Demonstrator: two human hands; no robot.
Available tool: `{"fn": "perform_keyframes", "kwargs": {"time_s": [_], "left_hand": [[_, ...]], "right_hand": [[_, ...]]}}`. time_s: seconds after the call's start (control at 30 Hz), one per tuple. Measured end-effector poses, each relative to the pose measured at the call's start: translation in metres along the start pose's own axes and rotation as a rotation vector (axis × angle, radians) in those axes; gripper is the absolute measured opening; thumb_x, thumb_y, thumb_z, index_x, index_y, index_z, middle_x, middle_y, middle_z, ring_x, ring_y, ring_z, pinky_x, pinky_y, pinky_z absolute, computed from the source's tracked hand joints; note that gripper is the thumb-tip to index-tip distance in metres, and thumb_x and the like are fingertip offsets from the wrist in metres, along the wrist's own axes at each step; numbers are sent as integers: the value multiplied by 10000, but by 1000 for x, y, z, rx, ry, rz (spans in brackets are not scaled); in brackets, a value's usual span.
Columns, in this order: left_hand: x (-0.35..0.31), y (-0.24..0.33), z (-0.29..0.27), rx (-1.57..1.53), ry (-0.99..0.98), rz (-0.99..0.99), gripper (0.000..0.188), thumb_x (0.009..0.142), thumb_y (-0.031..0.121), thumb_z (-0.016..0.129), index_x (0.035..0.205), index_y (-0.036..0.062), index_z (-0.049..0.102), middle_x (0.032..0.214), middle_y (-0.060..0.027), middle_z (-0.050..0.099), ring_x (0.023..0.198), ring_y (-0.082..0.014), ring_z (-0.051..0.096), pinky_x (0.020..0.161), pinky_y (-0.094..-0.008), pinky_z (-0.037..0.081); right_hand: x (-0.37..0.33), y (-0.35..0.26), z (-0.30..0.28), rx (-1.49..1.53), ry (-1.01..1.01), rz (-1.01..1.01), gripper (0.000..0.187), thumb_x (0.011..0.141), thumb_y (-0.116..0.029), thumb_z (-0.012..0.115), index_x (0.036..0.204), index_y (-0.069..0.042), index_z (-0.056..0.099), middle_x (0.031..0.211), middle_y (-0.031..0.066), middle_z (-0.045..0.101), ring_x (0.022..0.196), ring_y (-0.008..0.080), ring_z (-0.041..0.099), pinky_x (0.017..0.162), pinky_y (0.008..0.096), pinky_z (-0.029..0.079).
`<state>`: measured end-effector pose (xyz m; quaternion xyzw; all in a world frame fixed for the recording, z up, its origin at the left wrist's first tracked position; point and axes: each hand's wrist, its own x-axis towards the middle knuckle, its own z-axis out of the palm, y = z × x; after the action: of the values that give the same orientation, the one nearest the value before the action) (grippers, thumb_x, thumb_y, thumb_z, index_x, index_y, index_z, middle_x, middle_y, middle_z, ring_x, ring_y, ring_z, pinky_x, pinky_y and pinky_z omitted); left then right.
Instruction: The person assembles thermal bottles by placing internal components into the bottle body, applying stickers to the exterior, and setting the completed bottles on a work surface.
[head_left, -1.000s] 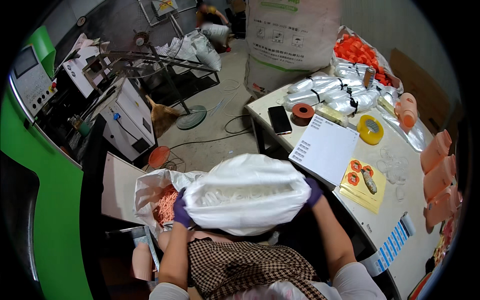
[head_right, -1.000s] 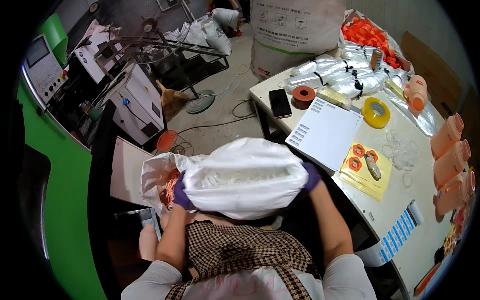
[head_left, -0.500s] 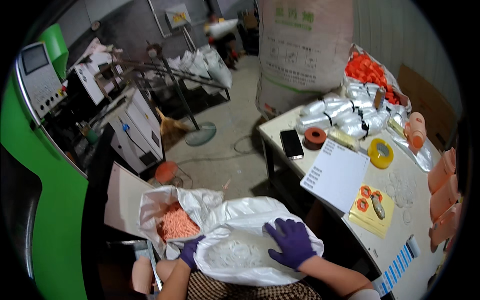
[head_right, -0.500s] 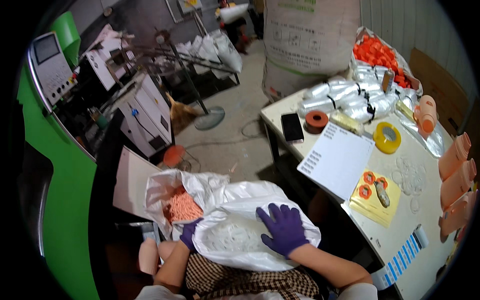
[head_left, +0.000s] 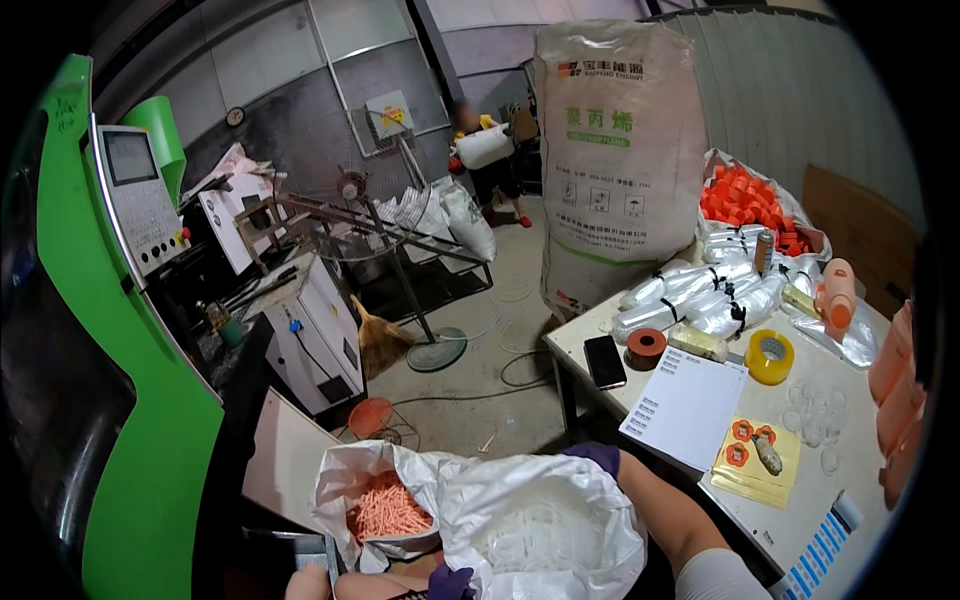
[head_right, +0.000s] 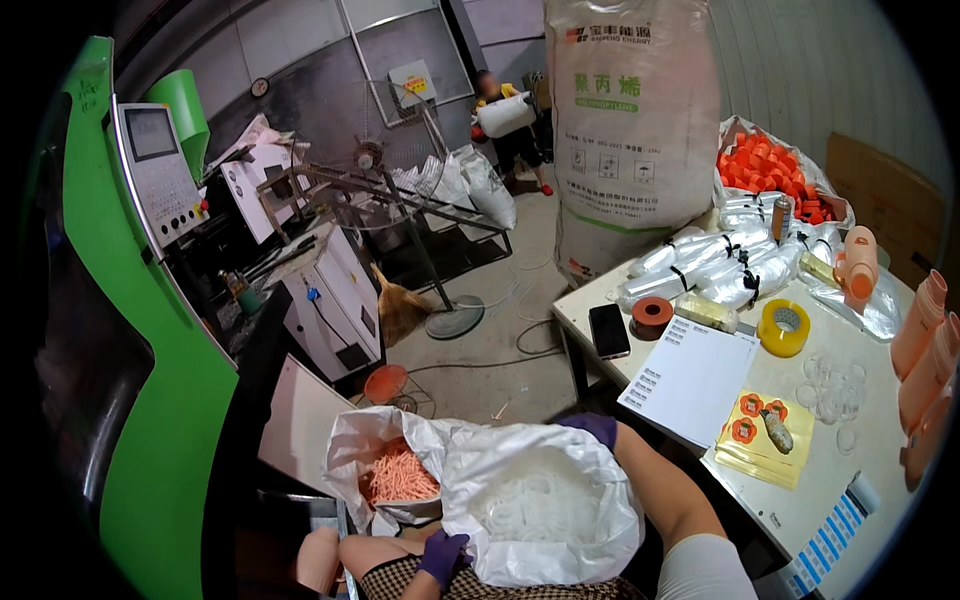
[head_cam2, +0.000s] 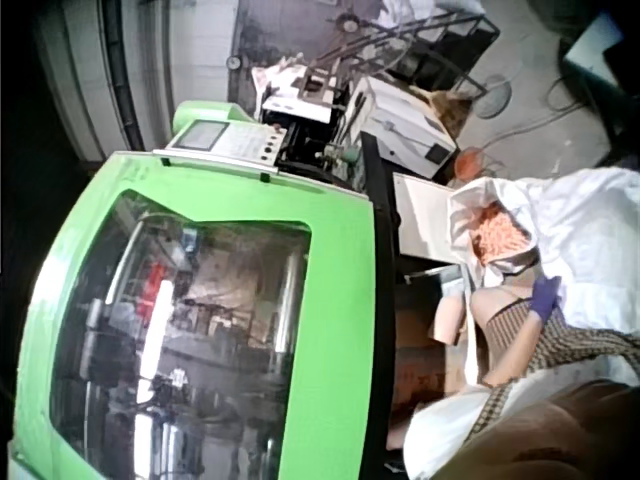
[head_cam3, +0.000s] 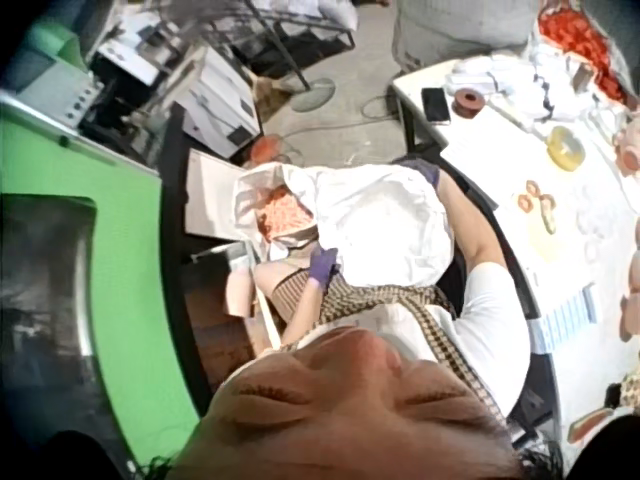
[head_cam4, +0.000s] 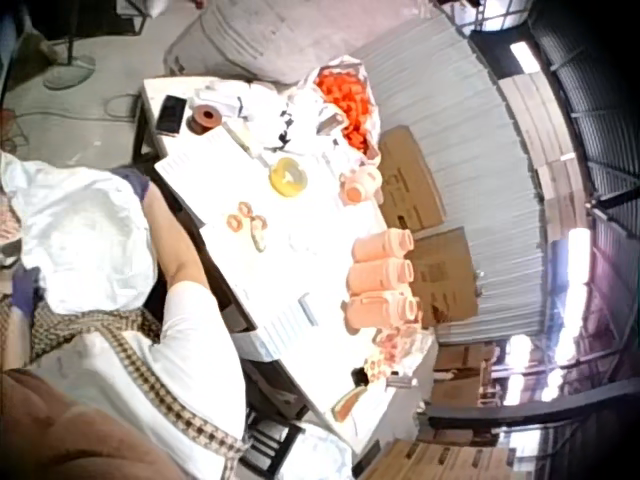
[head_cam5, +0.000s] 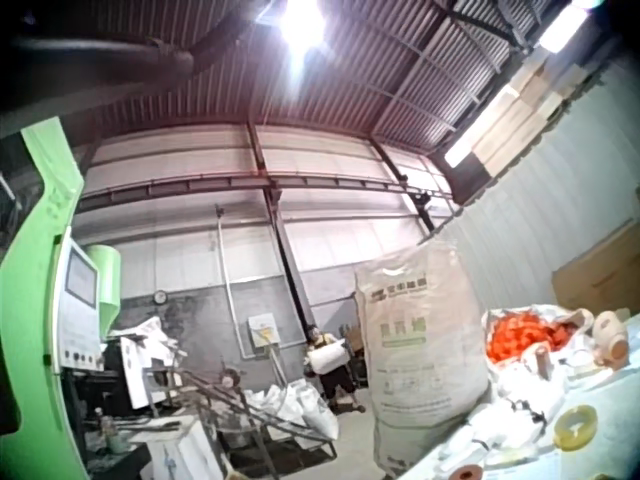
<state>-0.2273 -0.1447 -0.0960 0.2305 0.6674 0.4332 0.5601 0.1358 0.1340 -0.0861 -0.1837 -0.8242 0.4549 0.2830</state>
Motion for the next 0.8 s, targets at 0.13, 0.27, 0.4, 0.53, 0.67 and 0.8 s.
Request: {"fn": "perform_keyframes", "kwargs": {"time_s": [0.13,0.27,0.4,0.53,0.67,0.8], "left_hand": [[38,-27,-18,283,119,160,264,813,106,680,1065,29,674,893,-102,691,809,-236,669,696,-379,567],[52,-16,-31,660,226,477,296,817,99,652,1101,24,687,955,-115,712,861,-236,682,769,-368,565],[75,22,-53,328,-63,253,305,822,100,640,1111,21,691,975,-119,715,882,-227,681,790,-361,559],[95,54,-94,-154,-402,-179,314,827,101,628,1122,19,696,994,-122,717,902,-218,679,811,-353,552],[112,64,-116,-240,-582,-302,324,832,102,617,1133,16,700,1014,-125,720,923,-209,678,832,-345,545],[117,75,-139,623,-151,169,380,832,104,633,1198,3,662,1056,-123,712,986,-216,667,892,-339,528]], "right_hand": [[-23,20,1,57,-117,256,395,879,-187,650,1251,-56,660,1227,138,684,1154,258,636,1028,352,463],[17,-128,3,-426,376,856,574,896,-395,591,1385,-104,517,1228,229,633,1109,374,622,959,413,499],[27,-194,67,-772,305,449,619,915,-502,554,1408,-137,470,1180,180,630,1060,363,635,859,528,501],[56,-124,76,-709,15,701,419,991,-321,491,1388,-191,529,1109,199,642,993,317,658,835,479,520],[38,34,-2,-139,-277,-170,336,1002,-122,479,1305,-128,624,1286,162,629,1178,314,605,1050,406,456],[29,91,-4,-6,-357,-98,492,982,-214,581,1451,-92,501,1467,103,518,1358,231,470,1160,391,340]]}}
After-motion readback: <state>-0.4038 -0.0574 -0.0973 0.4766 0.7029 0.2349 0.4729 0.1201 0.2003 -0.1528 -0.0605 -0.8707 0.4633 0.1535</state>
